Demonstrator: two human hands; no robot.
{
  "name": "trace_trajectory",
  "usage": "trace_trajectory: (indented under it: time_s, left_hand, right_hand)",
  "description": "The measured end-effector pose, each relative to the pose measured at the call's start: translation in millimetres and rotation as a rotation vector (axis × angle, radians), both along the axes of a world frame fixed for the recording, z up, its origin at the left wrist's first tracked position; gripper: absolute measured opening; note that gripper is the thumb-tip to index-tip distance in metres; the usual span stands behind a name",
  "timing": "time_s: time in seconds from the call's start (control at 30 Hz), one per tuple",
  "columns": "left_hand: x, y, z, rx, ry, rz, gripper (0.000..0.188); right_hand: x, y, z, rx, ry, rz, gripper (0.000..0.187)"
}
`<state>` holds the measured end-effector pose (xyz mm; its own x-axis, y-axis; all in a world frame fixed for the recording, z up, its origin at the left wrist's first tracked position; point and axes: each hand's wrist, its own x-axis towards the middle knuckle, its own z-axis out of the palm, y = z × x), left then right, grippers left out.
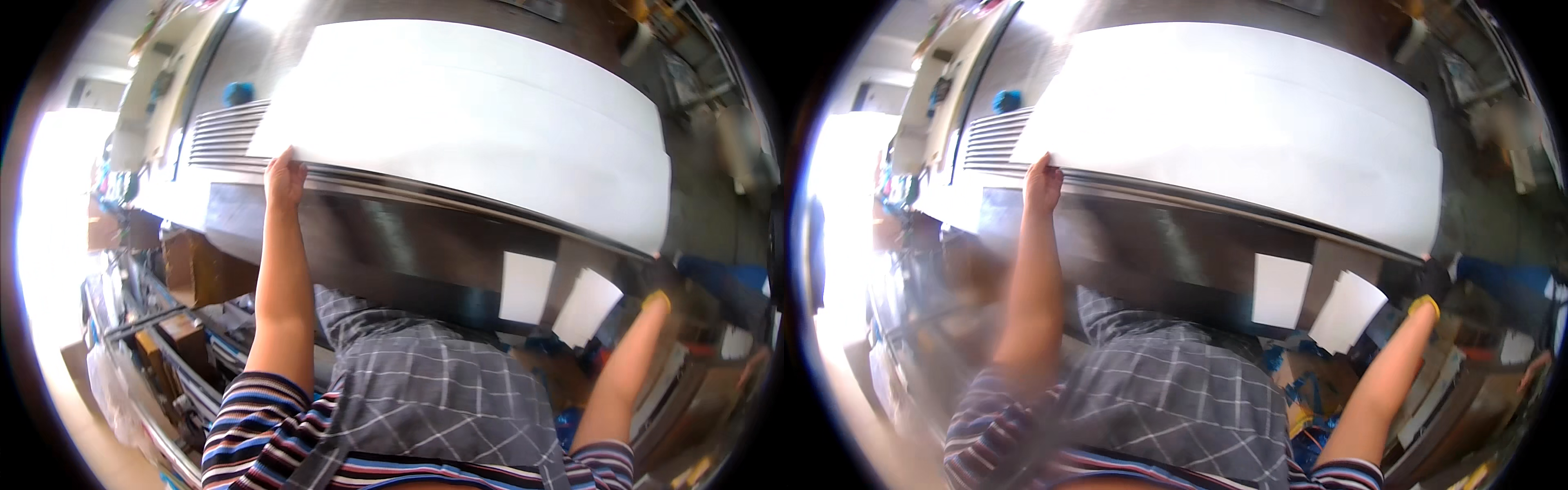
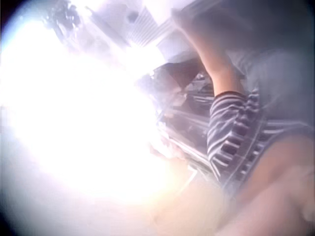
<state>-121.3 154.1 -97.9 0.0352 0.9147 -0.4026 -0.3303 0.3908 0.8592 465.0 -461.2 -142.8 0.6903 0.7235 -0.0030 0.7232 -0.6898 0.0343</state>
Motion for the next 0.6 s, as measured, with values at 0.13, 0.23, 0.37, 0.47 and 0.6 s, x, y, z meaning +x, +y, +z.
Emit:
trace_trajectory:
  time_s: [0.13, 0.23, 0.37, 0.47, 0.6]
  left_hand:
    - [-57.8, 43.0, 11.8, -0.02, 0.174, -0.072, 0.008]
    - [-90.1, 51.7, 20.0, -0.039, 0.425, -0.131, 0.014]
    - [-99.3, 59.8, 36.4, -0.032, 0.719, -0.263, 0.022]
    - [-87.6, 58.5, 41.5, 0.002, 0.951, -0.327, 0.026]
    - [-105.0, 98.4, -33.7, 0.285, 1.264, -0.42, 0.035]
  right_hand:
    - [-1.3, 5.8, 3.2, 0.614, 0.534, -0.478, 0.023]
    - [-17.8, 24.1, 11.4, 0.978, 0.912, -0.642, 0.025]
    - [15.4, 5.2, -33.3, 0.991, 0.912, -0.692, 0.022]
    - [39.8, -19.1, -61.5, 0.729, 0.655, -0.653, 0.024]
    - [99.6, -87.4, -80.9, 0.227, 0.2, -0.38, 0.025]
